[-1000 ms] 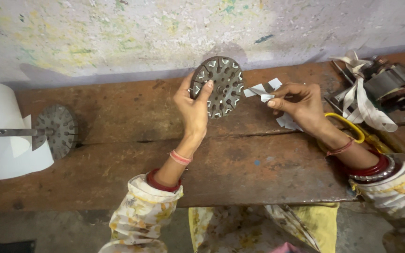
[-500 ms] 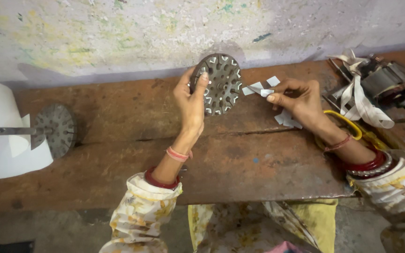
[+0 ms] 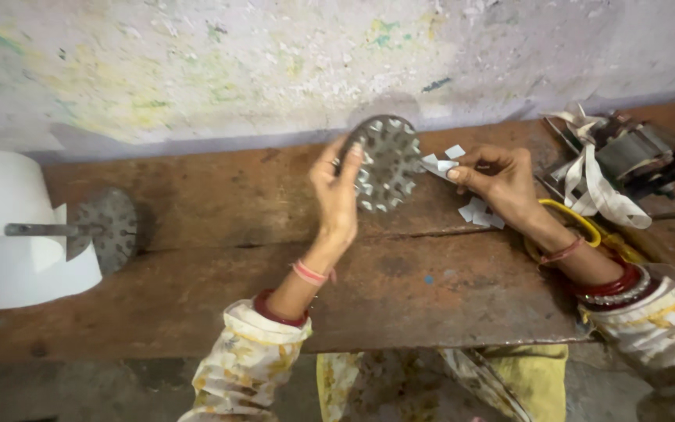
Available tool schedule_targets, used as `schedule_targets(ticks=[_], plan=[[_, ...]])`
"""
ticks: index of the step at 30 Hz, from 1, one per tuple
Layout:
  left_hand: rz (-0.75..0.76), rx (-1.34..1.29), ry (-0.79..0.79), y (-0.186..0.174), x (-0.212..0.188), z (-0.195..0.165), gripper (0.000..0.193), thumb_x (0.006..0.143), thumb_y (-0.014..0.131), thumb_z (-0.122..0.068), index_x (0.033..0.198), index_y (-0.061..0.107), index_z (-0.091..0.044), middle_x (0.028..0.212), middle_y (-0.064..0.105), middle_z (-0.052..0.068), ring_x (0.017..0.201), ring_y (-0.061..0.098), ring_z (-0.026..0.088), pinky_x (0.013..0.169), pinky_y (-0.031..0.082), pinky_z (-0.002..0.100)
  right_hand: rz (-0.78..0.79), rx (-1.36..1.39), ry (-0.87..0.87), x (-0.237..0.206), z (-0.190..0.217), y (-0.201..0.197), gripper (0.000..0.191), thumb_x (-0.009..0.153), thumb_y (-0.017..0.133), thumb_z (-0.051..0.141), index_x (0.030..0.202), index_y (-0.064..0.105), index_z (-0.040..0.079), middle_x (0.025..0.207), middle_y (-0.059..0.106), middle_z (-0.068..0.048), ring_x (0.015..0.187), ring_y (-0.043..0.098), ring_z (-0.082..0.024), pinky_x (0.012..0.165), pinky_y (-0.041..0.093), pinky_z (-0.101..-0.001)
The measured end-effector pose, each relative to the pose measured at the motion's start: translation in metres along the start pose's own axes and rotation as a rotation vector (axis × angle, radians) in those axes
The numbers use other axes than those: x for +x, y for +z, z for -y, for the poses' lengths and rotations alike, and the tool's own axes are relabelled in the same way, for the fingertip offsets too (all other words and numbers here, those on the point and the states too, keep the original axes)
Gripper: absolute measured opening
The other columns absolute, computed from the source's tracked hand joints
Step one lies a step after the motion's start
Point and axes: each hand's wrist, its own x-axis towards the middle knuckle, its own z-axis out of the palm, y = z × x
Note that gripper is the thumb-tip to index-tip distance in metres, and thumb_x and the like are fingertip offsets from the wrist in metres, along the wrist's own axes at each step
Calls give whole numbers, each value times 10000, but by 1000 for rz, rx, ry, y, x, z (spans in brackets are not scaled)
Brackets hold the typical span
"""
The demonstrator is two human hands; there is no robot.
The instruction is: The person cuts small white paper pieces with scissors, folds them, and inserts them into slots on a metal disc. The person repeats this process for multiple pieces, arranging them on the disc.
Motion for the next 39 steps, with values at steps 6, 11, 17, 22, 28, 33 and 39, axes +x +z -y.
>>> schedule_targets(ticks=[6, 11, 17, 22, 28, 33, 39], plan=[[76, -13, -112, 15, -17, 6, 323, 984, 671, -152, 1256, 661, 21, 1107, 731, 49, 968, 662, 104, 865, 543, 262, -49, -176, -64, -2, -8, -5, 110, 879, 826, 58, 894, 755, -24, 760, 698, -31, 665, 595, -54, 569, 466, -237], [190, 24, -57, 10, -12, 10, 306, 1048, 632, -183, 1278, 627, 18, 1135, 704, 56, 1015, 636, 108, 907, 529, 266, -93, -329, -229, 4, -2, -3, 244, 894, 881, 74, 795, 691, -41, 719, 630, -52, 673, 523, -71, 572, 396, -270], [226, -42, -117, 8, -4, 12, 341, 1025, 627, -186, 1305, 605, 6, 1177, 694, 67, 1047, 639, 121, 921, 528, 278, -62, -160, -138, 17, 20, 24, 126, 888, 837, 98, 885, 760, -1, 767, 715, -41, 660, 611, -46, 559, 477, -234], [209, -36, -121, 8, -5, 14, 342, 1028, 634, -188, 1306, 605, 9, 1178, 691, 67, 1054, 635, 123, 926, 523, 276, -64, -234, -255, 29, 34, 48, 139, 879, 854, 82, 917, 769, -21, 792, 745, -75, 705, 637, -83, 627, 503, -259], [219, -16, -74, 11, -6, 12, 341, 1031, 638, -192, 1299, 609, 16, 1163, 697, 78, 1039, 640, 127, 915, 527, 272, -90, -317, -275, 27, 44, 56, 170, 845, 873, 96, 921, 771, -17, 832, 765, -87, 723, 670, -87, 644, 533, -256], [245, -34, -74, 12, -8, 7, 349, 1029, 634, -212, 1300, 591, 3, 1152, 695, 70, 1026, 646, 124, 903, 538, 273, -95, -284, -161, 28, 49, 55, 145, 857, 865, 104, 914, 784, -2, 793, 767, -81, 689, 651, -88, 618, 519, -249], [255, 4, -64, 11, -7, 4, 343, 1027, 647, -232, 1276, 602, -1, 1125, 691, 69, 1012, 644, 122, 895, 542, 274, -135, -314, -76, 32, 52, 62, 124, 861, 861, 111, 840, 780, 21, 724, 744, -84, 583, 634, -92, 511, 480, -262]])
